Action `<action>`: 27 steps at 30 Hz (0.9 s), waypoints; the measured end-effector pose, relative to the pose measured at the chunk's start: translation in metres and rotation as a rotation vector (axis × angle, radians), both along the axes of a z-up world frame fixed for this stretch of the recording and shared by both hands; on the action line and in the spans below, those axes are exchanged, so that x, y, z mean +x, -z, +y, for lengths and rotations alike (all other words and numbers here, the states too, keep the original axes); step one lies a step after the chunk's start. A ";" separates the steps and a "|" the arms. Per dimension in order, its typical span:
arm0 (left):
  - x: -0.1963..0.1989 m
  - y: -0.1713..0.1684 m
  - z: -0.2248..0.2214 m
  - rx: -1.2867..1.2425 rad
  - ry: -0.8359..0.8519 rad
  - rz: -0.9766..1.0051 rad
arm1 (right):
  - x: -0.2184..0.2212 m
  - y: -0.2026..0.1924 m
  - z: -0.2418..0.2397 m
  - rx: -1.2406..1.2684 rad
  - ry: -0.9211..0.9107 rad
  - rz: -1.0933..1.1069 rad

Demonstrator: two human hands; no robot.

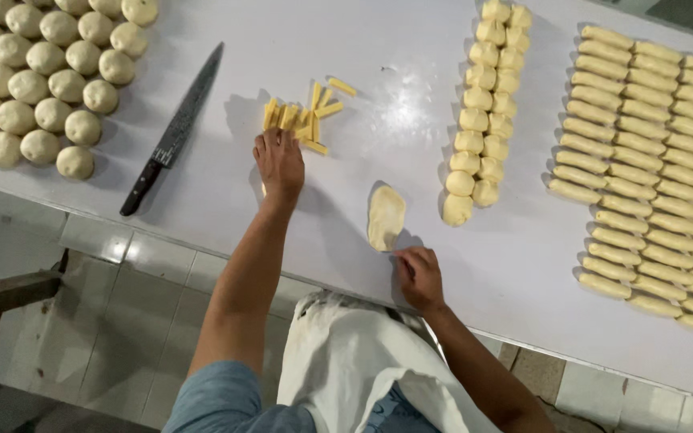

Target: The person wraps small yellow sticks into pieces of dough by hand, rolling the dough over the sticks and placing the finished rolls in rows on a table.

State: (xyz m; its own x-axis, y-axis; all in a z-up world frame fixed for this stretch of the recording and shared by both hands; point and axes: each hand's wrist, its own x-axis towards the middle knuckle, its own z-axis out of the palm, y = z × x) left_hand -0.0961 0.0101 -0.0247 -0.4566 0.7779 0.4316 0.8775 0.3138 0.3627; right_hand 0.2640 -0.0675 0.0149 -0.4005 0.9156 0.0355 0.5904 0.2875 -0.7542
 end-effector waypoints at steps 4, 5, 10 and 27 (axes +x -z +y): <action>0.085 -0.002 -0.017 -0.039 0.464 -0.104 | 0.006 0.000 0.043 -0.018 0.104 0.165; 0.112 0.000 -0.017 -0.180 0.444 -0.245 | 0.004 0.000 0.057 0.008 0.065 0.163; 0.162 0.006 -0.013 -0.440 0.436 -0.397 | -0.018 0.002 0.123 0.052 -0.141 0.004; 0.130 0.029 -0.024 -0.125 0.473 -0.459 | -0.029 0.017 0.137 -0.308 0.002 0.030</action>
State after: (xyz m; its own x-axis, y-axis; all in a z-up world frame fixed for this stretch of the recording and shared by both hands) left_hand 0.0334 -0.0141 -0.0533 -0.1702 0.9710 0.1681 0.6961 -0.0023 0.7180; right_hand 0.2345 0.0696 -0.0016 -0.4021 0.8857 -0.2322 0.5670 0.0417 -0.8227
